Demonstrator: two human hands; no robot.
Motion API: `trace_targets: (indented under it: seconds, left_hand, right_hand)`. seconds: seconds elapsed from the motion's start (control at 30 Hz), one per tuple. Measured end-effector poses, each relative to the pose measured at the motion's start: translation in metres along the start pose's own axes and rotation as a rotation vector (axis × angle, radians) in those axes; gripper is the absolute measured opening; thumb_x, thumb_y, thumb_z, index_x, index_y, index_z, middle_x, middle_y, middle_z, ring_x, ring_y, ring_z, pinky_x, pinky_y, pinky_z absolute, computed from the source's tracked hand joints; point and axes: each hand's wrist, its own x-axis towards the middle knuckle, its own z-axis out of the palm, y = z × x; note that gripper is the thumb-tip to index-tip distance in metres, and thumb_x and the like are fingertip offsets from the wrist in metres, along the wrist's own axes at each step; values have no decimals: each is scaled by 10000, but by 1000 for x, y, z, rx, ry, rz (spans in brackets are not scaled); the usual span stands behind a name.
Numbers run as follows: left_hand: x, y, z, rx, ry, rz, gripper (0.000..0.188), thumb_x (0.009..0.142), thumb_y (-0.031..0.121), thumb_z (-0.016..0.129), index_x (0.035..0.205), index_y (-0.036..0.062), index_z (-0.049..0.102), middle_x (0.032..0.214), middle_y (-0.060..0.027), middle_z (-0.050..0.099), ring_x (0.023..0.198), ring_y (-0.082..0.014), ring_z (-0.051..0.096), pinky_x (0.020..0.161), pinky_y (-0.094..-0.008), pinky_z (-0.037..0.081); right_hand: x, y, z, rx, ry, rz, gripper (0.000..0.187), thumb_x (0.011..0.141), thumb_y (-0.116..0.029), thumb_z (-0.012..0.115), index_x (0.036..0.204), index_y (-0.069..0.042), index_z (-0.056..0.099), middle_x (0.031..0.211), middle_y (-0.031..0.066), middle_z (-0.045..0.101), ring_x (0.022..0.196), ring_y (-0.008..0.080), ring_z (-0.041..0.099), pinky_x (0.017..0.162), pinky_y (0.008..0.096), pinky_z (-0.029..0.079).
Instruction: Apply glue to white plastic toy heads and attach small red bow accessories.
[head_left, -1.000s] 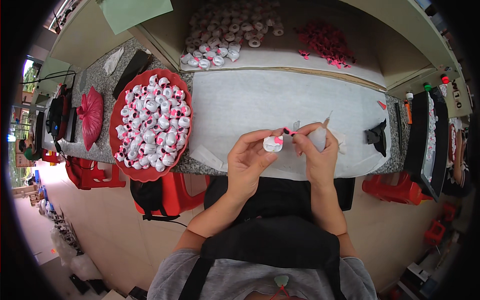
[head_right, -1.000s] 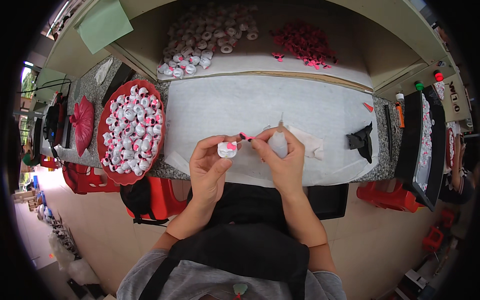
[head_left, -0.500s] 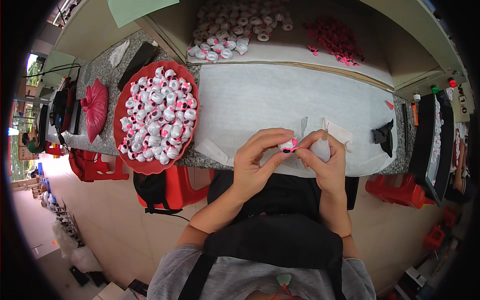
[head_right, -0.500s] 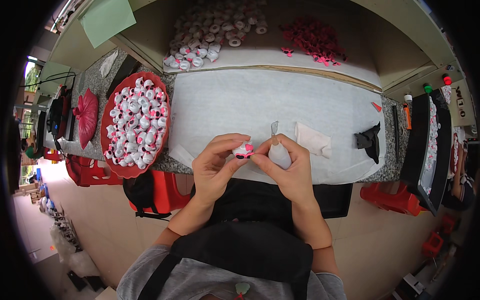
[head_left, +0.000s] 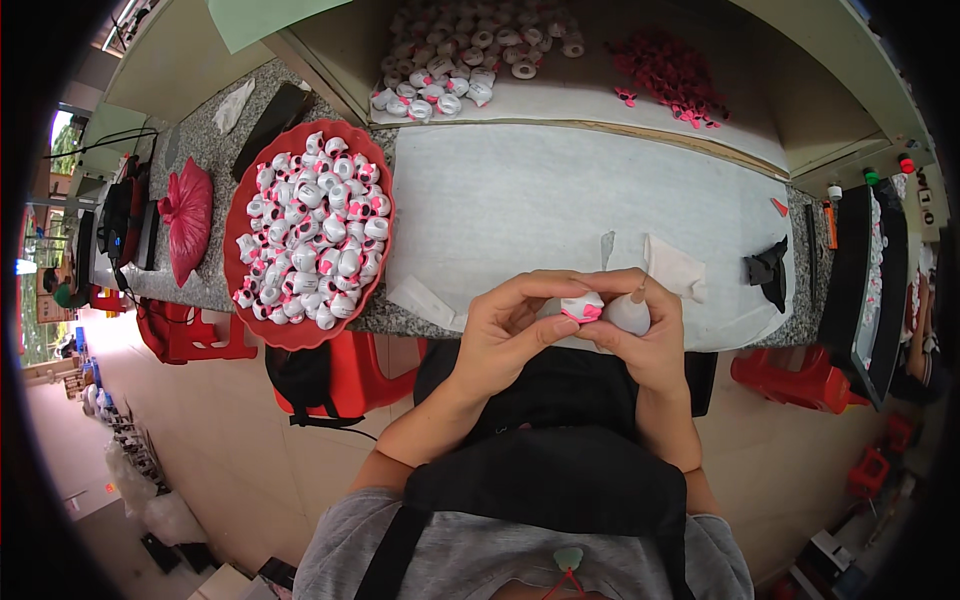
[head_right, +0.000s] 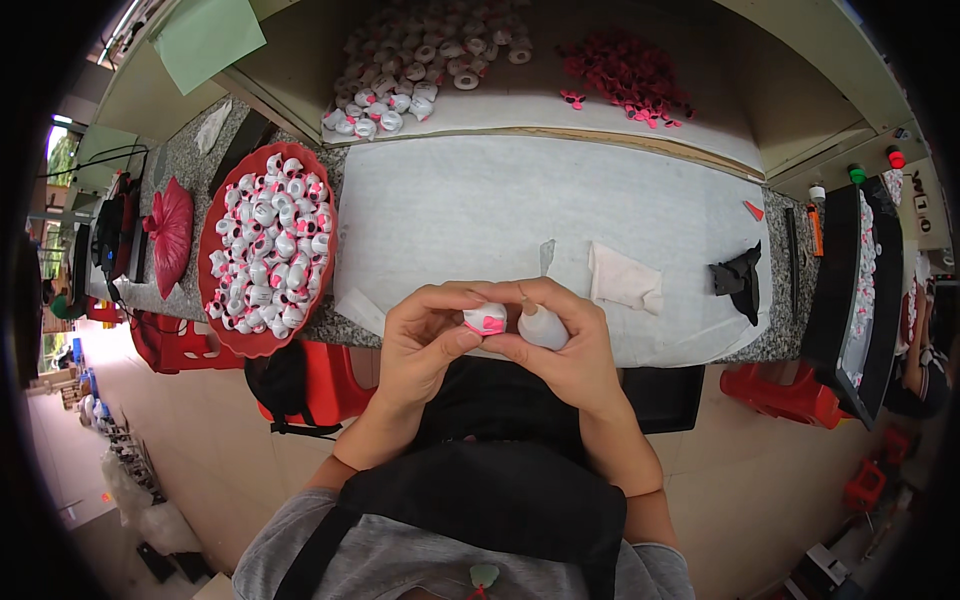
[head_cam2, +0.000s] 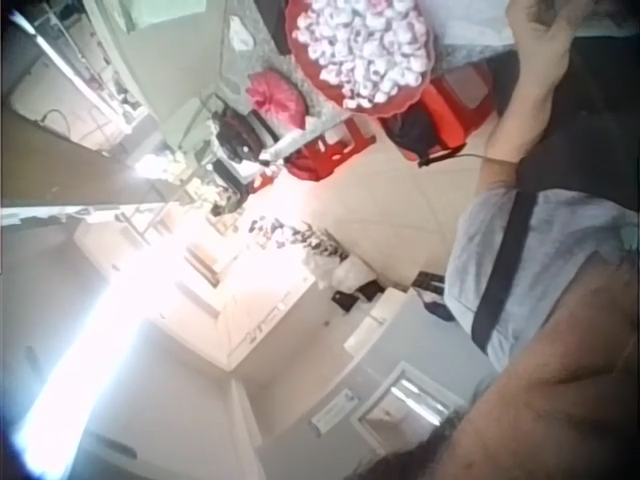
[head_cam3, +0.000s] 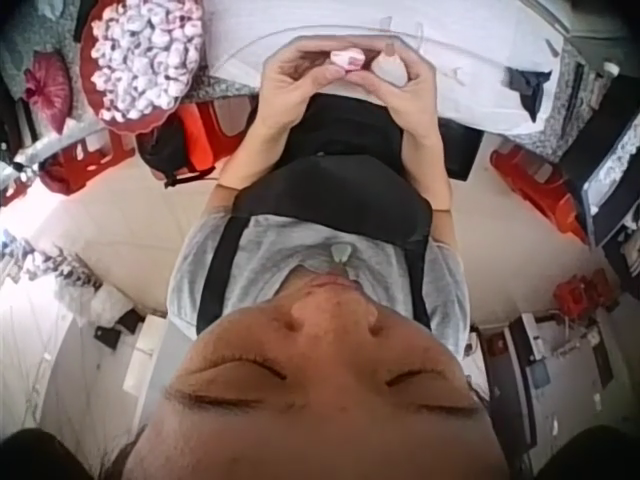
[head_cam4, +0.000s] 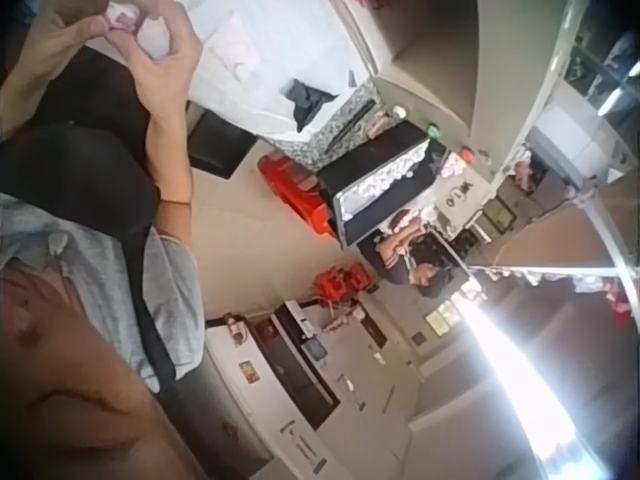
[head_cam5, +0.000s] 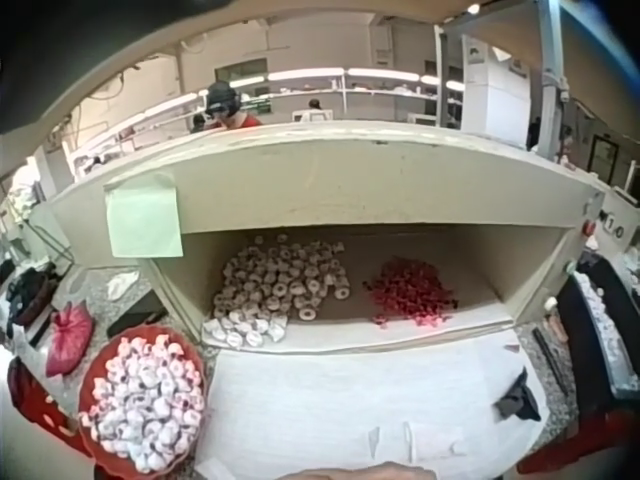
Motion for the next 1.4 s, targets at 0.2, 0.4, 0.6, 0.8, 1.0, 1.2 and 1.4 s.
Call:
trace_targets:
  seconds: [0.2, 0.4, 0.6, 0.8, 1.0, 1.2, 1.4]
  left_hand:
    - [2, -2, -1, 10, -36, 45, 206, 713, -54, 523, 916, -19, 533, 990, -153, 515, 969, -225, 479, 812, -309, 399]
    - [2, -4, -3, -5, -62, 84, 211, 711, -54, 527, 919, -17, 534, 991, -158, 516, 960, -221, 485, 792, -305, 420]
    - [4, 2, -2, 6, -46, -16, 242, 728, -43, 516, 969, -26, 515, 997, -140, 515, 959, -198, 481, 830, -297, 381]
    - [1, -2, -1, 52, 0, 44, 246, 731, -45, 508, 976, -23, 512, 991, -126, 516, 942, -179, 485, 828, -282, 367]
    - [-4, -3, 3, 47, 17, 60, 243, 731, -44, 506, 973, -20, 514, 989, -124, 517, 927, -176, 486, 805, -279, 381]
    - [-2, -7, 6, -13, 36, 25, 238, 742, -40, 496, 979, -19, 510, 995, -130, 512, 911, -177, 486, 777, -279, 403]
    - [3, -3, 4, -3, 45, 74, 221, 749, -41, 484, 968, -20, 510, 993, -138, 507, 864, -170, 497, 686, -264, 450]
  right_hand:
    - [-5, 3, -5, 138, -12, 90, 250, 624, -23, 668, 846, 11, 559, 760, 50, 574, 626, 67, 495, 557, 187, 400]
    - [-5, 5, -2, 146, -16, 19, 227, 634, -21, 663, 831, 17, 557, 679, 49, 563, 566, 59, 488, 493, 169, 382]
    - [-4, 4, -1, 173, 35, 74, 240, 644, -22, 656, 857, 20, 555, 666, 37, 554, 541, 49, 471, 465, 165, 364]
    - [-3, 3, 1, 75, 20, 74, 251, 645, 55, 571, 890, 45, 520, 750, 121, 559, 522, 104, 499, 414, 192, 386]
    - [-9, 5, 3, 155, 29, 83, 238, 682, -2, 577, 917, 19, 545, 676, 30, 552, 532, 36, 455, 461, 155, 351]
    - [-9, 7, 2, 150, 77, 97, 245, 650, 20, 549, 890, 52, 509, 729, 113, 552, 503, 113, 500, 402, 193, 375]
    - [-2, 8, 7, 233, 57, 67, 231, 679, 20, 556, 908, 37, 534, 727, 65, 551, 529, 57, 468, 452, 166, 368]
